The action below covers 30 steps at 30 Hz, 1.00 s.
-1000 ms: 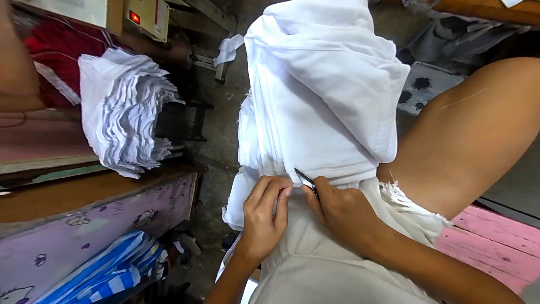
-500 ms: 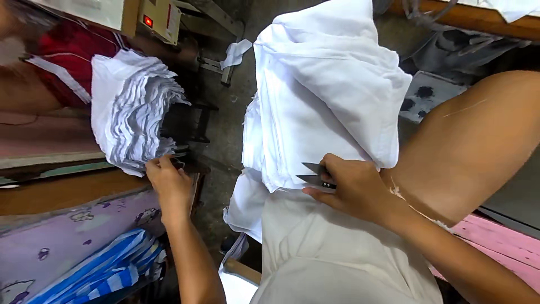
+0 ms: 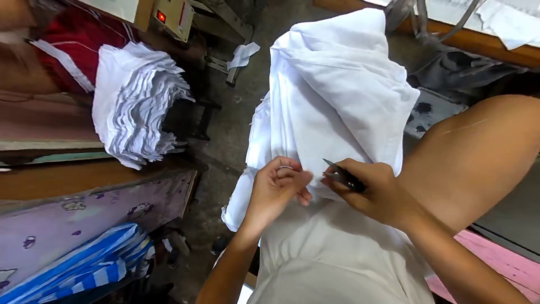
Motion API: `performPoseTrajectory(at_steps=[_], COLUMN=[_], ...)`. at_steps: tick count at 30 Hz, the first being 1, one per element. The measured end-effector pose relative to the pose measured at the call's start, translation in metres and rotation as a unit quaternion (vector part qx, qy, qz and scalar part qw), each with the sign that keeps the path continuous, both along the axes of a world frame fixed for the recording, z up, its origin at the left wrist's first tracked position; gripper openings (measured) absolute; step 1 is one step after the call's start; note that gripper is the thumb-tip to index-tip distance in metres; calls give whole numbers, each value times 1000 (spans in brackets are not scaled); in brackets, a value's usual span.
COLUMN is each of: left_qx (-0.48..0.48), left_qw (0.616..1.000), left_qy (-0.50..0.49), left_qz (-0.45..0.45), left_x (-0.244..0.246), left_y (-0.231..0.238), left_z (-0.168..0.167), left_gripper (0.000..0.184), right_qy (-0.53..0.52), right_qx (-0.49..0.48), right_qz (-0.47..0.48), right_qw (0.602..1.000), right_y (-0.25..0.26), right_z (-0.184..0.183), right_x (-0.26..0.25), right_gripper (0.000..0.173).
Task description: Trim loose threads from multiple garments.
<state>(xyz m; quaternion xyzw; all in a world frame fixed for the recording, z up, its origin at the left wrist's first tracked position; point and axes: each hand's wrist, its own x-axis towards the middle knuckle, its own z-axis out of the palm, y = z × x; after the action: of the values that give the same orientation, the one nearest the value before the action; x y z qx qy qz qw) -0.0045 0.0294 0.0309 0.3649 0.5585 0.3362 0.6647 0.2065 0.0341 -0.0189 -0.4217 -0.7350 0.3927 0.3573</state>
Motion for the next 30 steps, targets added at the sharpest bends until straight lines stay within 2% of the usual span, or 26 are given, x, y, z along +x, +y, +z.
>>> performPoseTrajectory(at_steps=[7, 11, 16, 19, 21, 23, 25, 28, 30], left_qx=[24, 9, -62, -140, -147, -93, 23, 197, 272], left_qw=[996, 997, 996, 977, 962, 966, 985, 977, 958], left_qy=[72, 72, -7, -103, -154, -160, -98, 22, 71], left_qz=[-36, -16, 56, 121, 168, 181, 142, 81, 49], left_x=[-12, -22, -19, -10, -3, 3, 7, 11, 12], left_y=[-15, -20, -20, -20, -22, -27, -35, -44, -47], left_z=[-3, -8, -1, 8, 7, 3, -5, -15, -19], left_gripper=[11, 15, 27, 34, 37, 35, 28, 17, 22], right_qy=[-43, -61, -63, -61, -64, -74, -94, -161, -216], right_qx=[35, 47, 56, 63, 73, 87, 101, 124, 158], right_qz=[21, 42, 53, 63, 65, 67, 72, 75, 66], right_qw=[998, 996, 995, 994, 993, 991, 988, 976, 961], right_y=[1, 0, -1, 1, 1, 2, 4, 6, 6], right_z=[-3, -5, -7, -6, -6, -5, -3, 12, 24], right_x=[-1, -2, -2, 1, 2, 4, 7, 17, 22], right_gripper=[18, 18, 17, 17, 17, 17, 22, 54, 61])
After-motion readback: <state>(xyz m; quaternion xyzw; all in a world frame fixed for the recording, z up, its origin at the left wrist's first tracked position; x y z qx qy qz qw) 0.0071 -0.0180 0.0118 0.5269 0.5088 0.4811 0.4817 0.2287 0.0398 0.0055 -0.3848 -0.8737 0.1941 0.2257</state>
